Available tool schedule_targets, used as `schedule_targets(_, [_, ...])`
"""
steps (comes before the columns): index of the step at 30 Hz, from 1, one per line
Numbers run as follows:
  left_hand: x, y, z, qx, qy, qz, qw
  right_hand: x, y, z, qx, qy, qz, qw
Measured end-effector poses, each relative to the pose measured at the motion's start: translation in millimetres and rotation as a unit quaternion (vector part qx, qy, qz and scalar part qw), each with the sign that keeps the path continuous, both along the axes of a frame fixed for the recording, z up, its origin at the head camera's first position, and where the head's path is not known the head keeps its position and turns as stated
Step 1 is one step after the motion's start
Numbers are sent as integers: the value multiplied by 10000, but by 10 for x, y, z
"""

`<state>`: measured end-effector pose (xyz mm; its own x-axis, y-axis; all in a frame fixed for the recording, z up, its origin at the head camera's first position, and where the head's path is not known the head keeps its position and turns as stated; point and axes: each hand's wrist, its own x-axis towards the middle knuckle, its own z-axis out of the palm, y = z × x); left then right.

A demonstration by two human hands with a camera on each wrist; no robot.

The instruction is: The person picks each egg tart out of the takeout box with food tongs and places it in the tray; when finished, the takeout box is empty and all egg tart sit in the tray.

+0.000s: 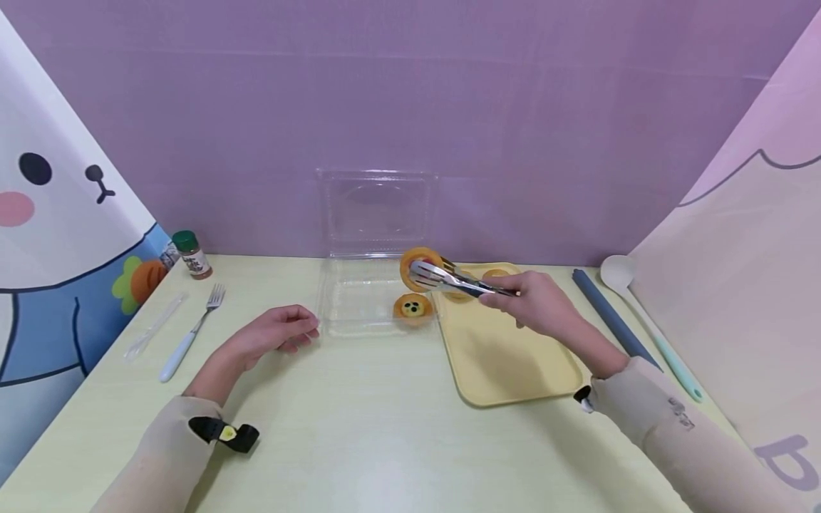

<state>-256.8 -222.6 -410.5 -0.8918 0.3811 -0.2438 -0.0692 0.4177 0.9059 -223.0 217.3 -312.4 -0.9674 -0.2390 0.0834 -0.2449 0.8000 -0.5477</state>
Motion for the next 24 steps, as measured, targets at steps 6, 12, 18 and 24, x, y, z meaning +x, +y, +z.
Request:
schedule_targets(6, [-13, -11, -16, -9, -7, 7, 10000, 19, 110, -3, -70, 11, -103, 9999])
schedule_targets(12, [-19, -12, -25, -22, 6, 4, 10000, 39, 206, -1, -158, -4, -203, 9997])
schedule_targets(18, [-17, -17, -23, -18, -15, 16, 10000, 70, 306, 17, -78, 132, -193, 9997])
schedule_targets(24, [-15, -13, -17, -30, 12, -21, 10000, 121, 412, -6, -53, 91, -305, 9995])
